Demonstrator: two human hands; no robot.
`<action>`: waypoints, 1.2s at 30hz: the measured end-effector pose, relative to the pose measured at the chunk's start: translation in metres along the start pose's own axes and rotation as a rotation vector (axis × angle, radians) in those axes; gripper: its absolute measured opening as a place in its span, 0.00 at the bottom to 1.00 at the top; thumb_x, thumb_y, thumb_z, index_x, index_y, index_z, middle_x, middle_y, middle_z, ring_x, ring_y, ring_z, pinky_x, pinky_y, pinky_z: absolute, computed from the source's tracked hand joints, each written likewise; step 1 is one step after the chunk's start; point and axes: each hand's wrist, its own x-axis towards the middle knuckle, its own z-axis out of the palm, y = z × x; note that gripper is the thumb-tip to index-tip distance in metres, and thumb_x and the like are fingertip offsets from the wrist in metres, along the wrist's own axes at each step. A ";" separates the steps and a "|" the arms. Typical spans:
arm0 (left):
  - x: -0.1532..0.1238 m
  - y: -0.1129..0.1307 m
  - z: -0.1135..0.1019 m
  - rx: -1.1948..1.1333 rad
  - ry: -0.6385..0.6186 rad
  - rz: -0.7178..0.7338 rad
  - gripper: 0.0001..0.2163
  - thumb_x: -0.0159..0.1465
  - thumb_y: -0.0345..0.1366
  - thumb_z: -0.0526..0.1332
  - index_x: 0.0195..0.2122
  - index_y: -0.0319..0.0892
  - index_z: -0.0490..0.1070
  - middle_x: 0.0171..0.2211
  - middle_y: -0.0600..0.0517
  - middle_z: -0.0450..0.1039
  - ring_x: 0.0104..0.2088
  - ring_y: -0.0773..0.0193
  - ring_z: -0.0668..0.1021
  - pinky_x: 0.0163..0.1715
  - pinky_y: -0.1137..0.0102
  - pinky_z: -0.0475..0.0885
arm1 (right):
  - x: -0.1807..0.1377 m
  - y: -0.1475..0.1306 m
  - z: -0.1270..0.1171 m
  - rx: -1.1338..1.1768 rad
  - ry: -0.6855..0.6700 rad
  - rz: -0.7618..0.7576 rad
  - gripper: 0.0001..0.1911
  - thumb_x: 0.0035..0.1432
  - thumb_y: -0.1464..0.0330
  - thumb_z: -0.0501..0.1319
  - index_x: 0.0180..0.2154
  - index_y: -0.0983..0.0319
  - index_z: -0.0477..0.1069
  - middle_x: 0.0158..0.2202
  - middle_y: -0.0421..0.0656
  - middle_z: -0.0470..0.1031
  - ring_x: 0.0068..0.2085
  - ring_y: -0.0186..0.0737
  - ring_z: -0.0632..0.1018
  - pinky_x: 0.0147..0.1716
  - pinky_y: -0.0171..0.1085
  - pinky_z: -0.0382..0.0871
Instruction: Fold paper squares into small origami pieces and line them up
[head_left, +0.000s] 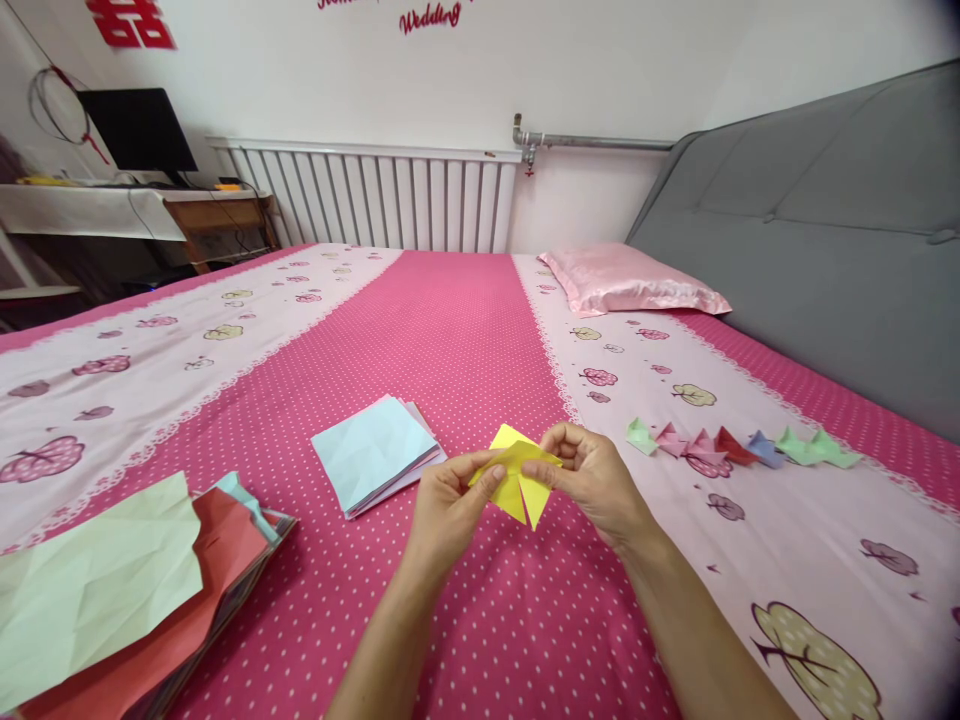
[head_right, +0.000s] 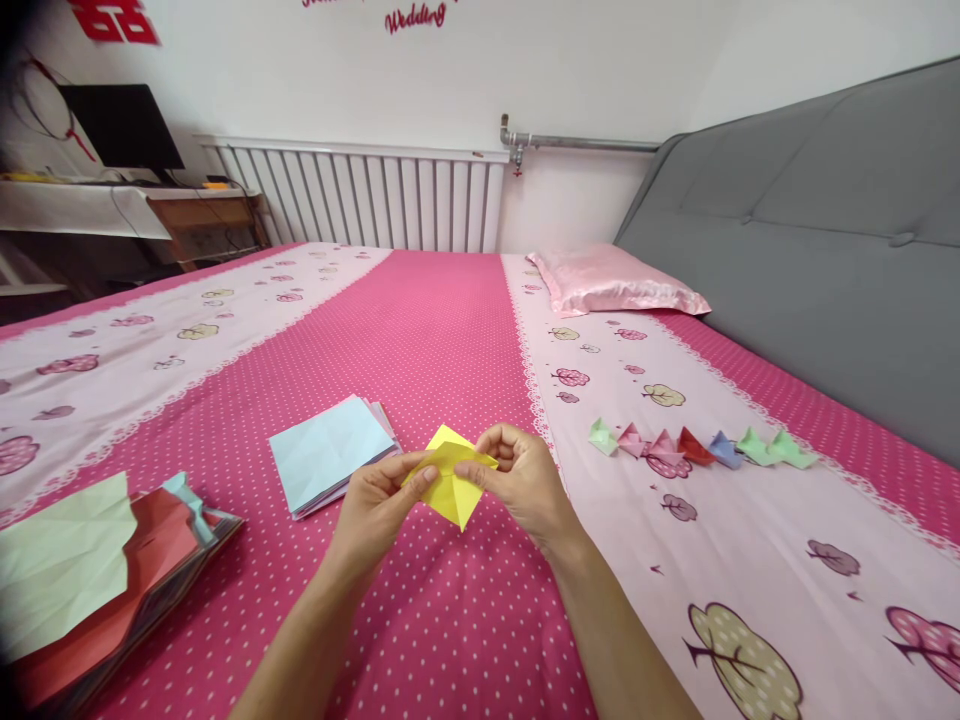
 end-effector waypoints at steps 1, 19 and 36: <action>0.000 0.000 0.000 -0.005 0.002 -0.003 0.14 0.53 0.37 0.63 0.40 0.38 0.74 0.28 0.49 0.76 0.27 0.67 0.75 0.29 0.74 0.70 | 0.000 0.000 0.000 0.011 -0.002 0.003 0.15 0.39 0.66 0.69 0.28 0.61 0.65 0.24 0.36 0.72 0.26 0.32 0.74 0.26 0.31 0.67; -0.004 0.009 -0.005 0.051 -0.236 -0.211 0.12 0.48 0.39 0.65 0.28 0.35 0.72 0.23 0.50 0.74 0.24 0.68 0.73 0.25 0.75 0.65 | -0.008 -0.010 -0.001 -0.036 -0.233 0.118 0.11 0.44 0.65 0.66 0.30 0.64 0.70 0.26 0.40 0.74 0.27 0.33 0.74 0.26 0.31 0.66; -0.223 -0.036 -0.021 0.816 0.211 0.146 0.21 0.59 0.43 0.53 0.51 0.38 0.60 0.51 0.41 0.65 0.51 0.56 0.68 0.51 0.58 0.63 | -0.186 0.059 0.038 -0.660 0.087 -0.017 0.16 0.57 0.60 0.49 0.30 0.62 0.71 0.25 0.43 0.75 0.27 0.40 0.75 0.26 0.36 0.65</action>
